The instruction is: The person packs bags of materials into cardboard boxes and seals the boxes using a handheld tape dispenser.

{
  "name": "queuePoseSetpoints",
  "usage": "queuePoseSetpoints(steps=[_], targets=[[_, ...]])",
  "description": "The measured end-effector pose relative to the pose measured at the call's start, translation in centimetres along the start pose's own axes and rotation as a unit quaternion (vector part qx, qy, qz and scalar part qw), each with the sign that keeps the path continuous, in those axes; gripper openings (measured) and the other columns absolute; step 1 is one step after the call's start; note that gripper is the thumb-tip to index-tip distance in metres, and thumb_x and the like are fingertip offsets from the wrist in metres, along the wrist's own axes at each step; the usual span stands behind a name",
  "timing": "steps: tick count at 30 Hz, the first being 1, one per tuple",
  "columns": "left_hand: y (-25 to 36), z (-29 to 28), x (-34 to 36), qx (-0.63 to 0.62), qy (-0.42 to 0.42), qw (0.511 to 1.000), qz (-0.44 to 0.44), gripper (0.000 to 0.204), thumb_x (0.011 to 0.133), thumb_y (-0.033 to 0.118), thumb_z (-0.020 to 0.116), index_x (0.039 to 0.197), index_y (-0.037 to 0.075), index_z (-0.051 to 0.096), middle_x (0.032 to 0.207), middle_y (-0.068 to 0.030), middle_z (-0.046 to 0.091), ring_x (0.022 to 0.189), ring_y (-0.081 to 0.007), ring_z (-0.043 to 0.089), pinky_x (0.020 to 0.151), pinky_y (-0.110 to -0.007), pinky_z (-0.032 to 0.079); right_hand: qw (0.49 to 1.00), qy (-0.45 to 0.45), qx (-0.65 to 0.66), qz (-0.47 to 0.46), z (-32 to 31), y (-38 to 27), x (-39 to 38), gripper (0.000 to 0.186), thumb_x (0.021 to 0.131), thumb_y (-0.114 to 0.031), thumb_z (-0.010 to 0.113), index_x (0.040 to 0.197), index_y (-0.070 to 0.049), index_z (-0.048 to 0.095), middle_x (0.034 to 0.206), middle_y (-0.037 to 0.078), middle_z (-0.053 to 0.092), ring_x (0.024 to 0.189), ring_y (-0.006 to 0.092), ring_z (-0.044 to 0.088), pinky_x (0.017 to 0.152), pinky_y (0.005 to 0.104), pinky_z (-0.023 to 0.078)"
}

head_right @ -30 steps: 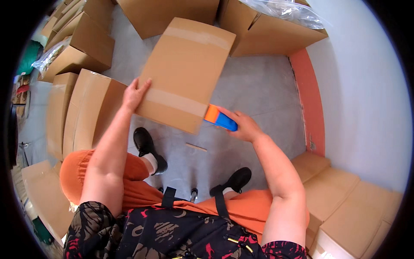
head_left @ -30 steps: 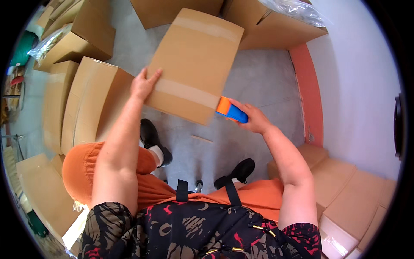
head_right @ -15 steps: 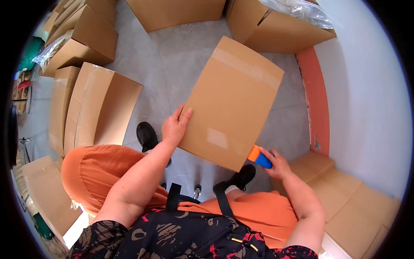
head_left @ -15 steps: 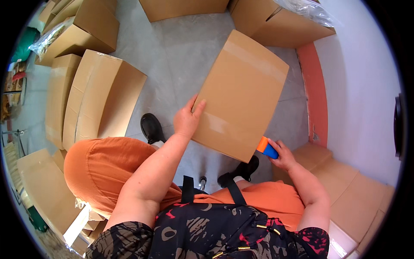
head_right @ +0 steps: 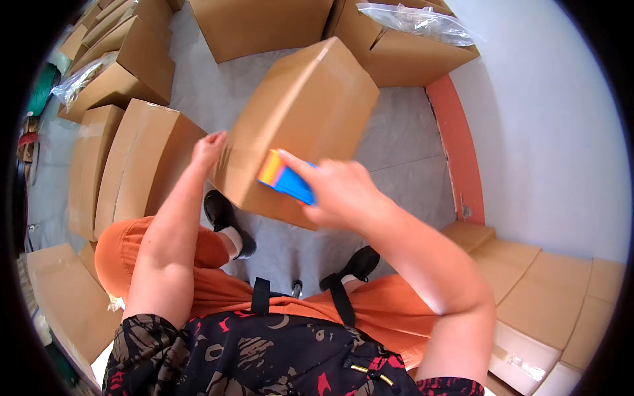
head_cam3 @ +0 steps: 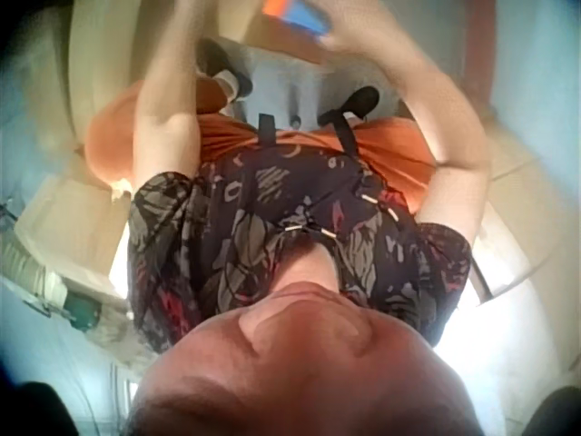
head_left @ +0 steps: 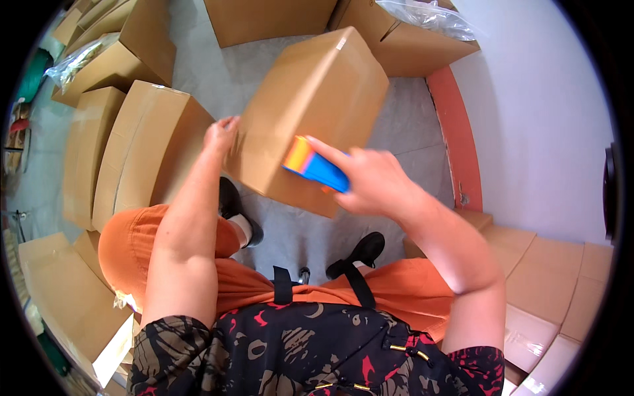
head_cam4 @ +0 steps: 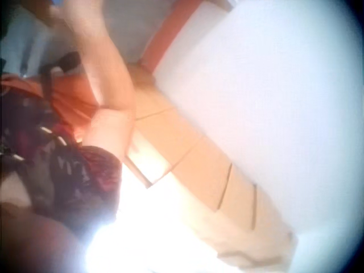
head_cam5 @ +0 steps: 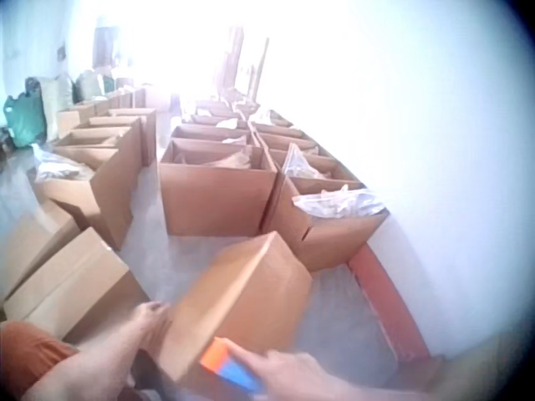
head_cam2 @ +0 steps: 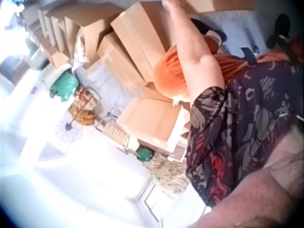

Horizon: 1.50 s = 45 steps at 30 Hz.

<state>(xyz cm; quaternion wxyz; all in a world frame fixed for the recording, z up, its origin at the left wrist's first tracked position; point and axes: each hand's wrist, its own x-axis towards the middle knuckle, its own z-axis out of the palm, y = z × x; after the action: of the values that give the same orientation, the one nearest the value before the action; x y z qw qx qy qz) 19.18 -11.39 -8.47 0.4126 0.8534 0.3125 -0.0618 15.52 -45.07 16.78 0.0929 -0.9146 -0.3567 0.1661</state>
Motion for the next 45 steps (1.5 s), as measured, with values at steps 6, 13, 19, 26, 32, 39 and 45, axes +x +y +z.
queuePoseSetpoints(steps=[6,13,19,26,32,39,45], targets=[[6.1,-7.2,-3.3,-0.319,0.012,0.945,0.077,0.043,0.102,0.035,0.057,0.108,-0.005,0.072,0.102,-0.0107,0.074,0.102,-0.0174,0.069,0.092,-0.032,0.051,0.96,-0.236,-0.153,-0.001,-3.0,-9.1,16.7,0.053,0.07,-0.024,0.068,0.122,-0.018,0.069,0.102,0.005,0.074,0.1,0.0228,0.071,0.083,0.0353,0.054],[2.9,-5.8,-6.0,-0.128,0.226,0.961,0.095,0.068,0.103,0.062,0.033,0.113,0.009,0.074,0.105,-0.0134,0.075,0.102,-0.0284,0.07,0.091,-0.037,0.05,0.949,-0.279,-0.145,-0.028,-3.8,-13.5,21.0,0.031,0.069,-0.024,0.072,0.099,-0.018,0.077,0.099,0.004,0.074,0.095,0.0203,0.071,0.08,0.0343,0.055],[5.1,-5.4,-7.6,-0.053,0.162,0.976,0.135,0.058,0.103,0.059,0.034,0.121,0.022,0.074,0.132,0.0001,0.066,0.125,-0.0214,0.06,0.1,-0.03,0.046,0.961,-0.236,-0.142,0.002,-0.9,-7.9,17.3,0.05,0.066,-0.028,0.075,0.116,-0.02,0.072,0.101,0.006,0.075,0.098,0.0248,0.071,0.082,0.0373,0.054],[2.9,-4.4,-5.4,0.28,0.126,0.926,0.222,0.076,0.097,0.069,0.035,0.158,0.024,0.031,0.166,0.0026,0.023,0.153,-0.0264,0.018,0.12,-0.046,0.027,0.986,-0.164,-0.001,0.042,2.7,3.6,0.7,0.081,0.077,-0.026,0.072,0.152,-0.034,0.041,0.096,0.014,0.071,0.091,0.0343,0.069,0.08,0.0422,0.053],[4.2,-4.3,-5.9,0.354,0.094,0.909,0.2,0.086,0.095,0.075,0.033,0.162,0.022,0.017,0.169,0.0022,0.012,0.155,-0.0283,0.009,0.12,-0.057,0.022,0.964,-0.241,0.052,0.101,11.9,9.7,-6.3,0.089,0.082,-0.027,0.072,0.157,-0.042,0.026,0.099,0.011,0.07,0.097,0.0316,0.068,0.081,0.0423,0.052],[5.9,-5.1,-5.8,0.392,0.036,0.909,0.139,0.086,0.095,0.075,0.03,0.162,0.022,0.014,0.169,0.0009,0.009,0.156,-0.0277,0.006,0.122,-0.057,0.014,0.97,-0.204,0.067,0.111,20.6,10.6,-3.5,0.09,0.082,-0.022,0.071,0.157,-0.043,0.026,0.109,0.009,0.07,0.106,0.0299,0.067,0.084,0.0417,0.053],[14.6,0.1,-14.9,0.526,-0.071,0.701,0.476,0.069,0.1,0.043,0.049,0.159,0.012,0.027,0.166,-0.007,0.022,0.155,-0.0267,0.012,0.125,-0.05,0.008,0.974,-0.176,0.04,0.134,23.7,10.0,0.4,0.088,0.083,-0.013,0.07,0.157,-0.037,0.029,0.112,0.009,0.07,0.105,0.0305,0.068,0.083,0.0429,0.056]])
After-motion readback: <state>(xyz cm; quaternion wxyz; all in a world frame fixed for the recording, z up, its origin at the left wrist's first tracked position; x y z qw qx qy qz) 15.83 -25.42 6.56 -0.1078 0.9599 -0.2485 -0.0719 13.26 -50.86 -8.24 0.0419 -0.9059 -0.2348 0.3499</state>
